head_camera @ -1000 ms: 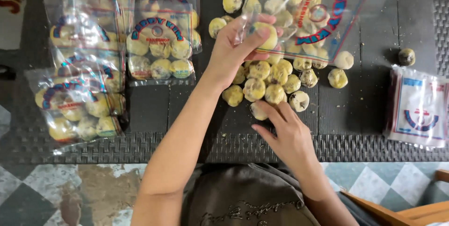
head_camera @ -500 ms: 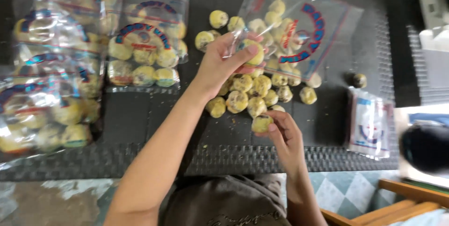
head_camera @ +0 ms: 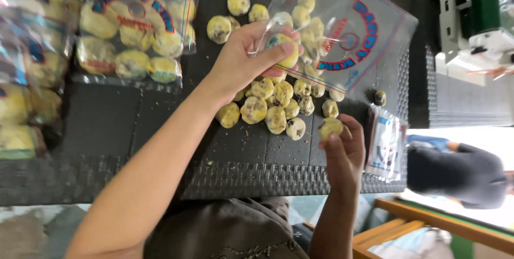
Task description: The person is manually sorting and packing small round baked goods into clear plastic bags on a table.
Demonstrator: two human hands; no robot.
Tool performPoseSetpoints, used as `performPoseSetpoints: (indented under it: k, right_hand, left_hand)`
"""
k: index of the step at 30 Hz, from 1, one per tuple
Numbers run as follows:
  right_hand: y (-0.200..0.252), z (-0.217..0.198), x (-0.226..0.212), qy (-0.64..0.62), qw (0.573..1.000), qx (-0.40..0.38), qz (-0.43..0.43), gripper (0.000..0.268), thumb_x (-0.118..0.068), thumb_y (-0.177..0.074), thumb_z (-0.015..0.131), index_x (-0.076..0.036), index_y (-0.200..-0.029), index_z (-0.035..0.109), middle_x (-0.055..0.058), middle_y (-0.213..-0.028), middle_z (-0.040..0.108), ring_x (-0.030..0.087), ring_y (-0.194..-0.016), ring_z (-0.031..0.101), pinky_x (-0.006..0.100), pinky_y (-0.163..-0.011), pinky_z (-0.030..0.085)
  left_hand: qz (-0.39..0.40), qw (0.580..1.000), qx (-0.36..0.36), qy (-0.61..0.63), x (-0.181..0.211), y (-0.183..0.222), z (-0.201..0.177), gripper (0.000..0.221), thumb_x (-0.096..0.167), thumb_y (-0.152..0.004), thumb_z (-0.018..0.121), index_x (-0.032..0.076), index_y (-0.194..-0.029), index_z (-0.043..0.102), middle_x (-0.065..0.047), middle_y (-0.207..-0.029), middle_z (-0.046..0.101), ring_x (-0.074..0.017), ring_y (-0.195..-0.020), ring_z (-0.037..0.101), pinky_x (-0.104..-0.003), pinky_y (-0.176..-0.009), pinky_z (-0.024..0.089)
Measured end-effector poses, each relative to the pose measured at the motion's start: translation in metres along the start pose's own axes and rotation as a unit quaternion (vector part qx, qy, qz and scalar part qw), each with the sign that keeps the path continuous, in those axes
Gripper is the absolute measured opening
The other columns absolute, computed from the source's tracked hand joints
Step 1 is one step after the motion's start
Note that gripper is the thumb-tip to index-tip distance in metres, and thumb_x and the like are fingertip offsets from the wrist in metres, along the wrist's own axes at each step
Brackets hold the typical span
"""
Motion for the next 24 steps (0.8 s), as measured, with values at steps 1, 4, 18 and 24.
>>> performPoseSetpoints:
  k: [1, 4, 18, 24]
  right_hand:
    - [-0.001, -0.013, 0.007, -0.035, 0.998, 0.055, 0.013, 0.031, -0.012, -0.088, 0.055, -0.007, -0.118, 0.05, 0.005, -0.089, 0.058, 0.011, -0.071, 0.053, 0.023, -0.064, 0.047]
    - [-0.008, -0.038, 0.017, -0.089, 0.989, 0.119, 0.005, 0.043, -0.009, -0.087, 0.06, -0.005, -0.128, 0.05, 0.01, -0.104, 0.06, 0.014, -0.082, 0.058, 0.024, -0.071, 0.053]
    - [-0.015, -0.038, -0.031, 0.099, 0.975, 0.136, -0.145, 0.044, -0.008, -0.082, 0.066, 0.004, -0.123, 0.055, 0.016, -0.097, 0.064, 0.021, -0.083, 0.063, 0.029, -0.072, 0.06]
    - [-0.015, -0.051, -0.037, -0.052, 0.947, 0.289, -0.129, 0.037, -0.002, -0.089, 0.058, -0.007, -0.124, 0.046, 0.015, -0.108, 0.059, 0.024, -0.081, 0.065, 0.03, -0.077, 0.06]
  left_hand:
    - [0.001, 1.0, -0.013, -0.009, -0.003, 0.0, 0.002, 0.035, 0.035, -0.083, 0.063, 0.012, -0.109, 0.06, -0.015, -0.117, 0.063, -0.0199, -0.085, 0.074, -0.02, -0.062, 0.064]
    - [-0.022, 0.999, -0.03, -0.026, 0.0, 0.003, 0.008, 0.026, 0.027, -0.084, 0.063, 0.011, -0.105, 0.062, -0.011, -0.109, 0.064, -0.0158, -0.081, 0.07, -0.02, -0.065, 0.062]
    - [-0.083, 0.966, -0.099, -0.226, -0.015, 0.007, 0.014, 0.016, 0.032, -0.085, 0.068, 0.018, -0.092, 0.068, 0.006, -0.055, 0.035, -0.0083, -0.051, 0.029, -0.024, -0.051, 0.024]
    - [-0.114, 0.967, -0.092, -0.207, -0.014, 0.005, 0.007, 0.026, 0.037, -0.083, 0.066, 0.021, -0.105, 0.067, 0.009, -0.052, 0.029, -0.0065, -0.047, 0.028, -0.02, -0.051, 0.021]
Point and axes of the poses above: each hand's wrist, its own y-axis away from the middle knuckle, its own z-axis out of the palm, x = y × z, the point moved 6 cm from there along -y, towards the middle knuckle
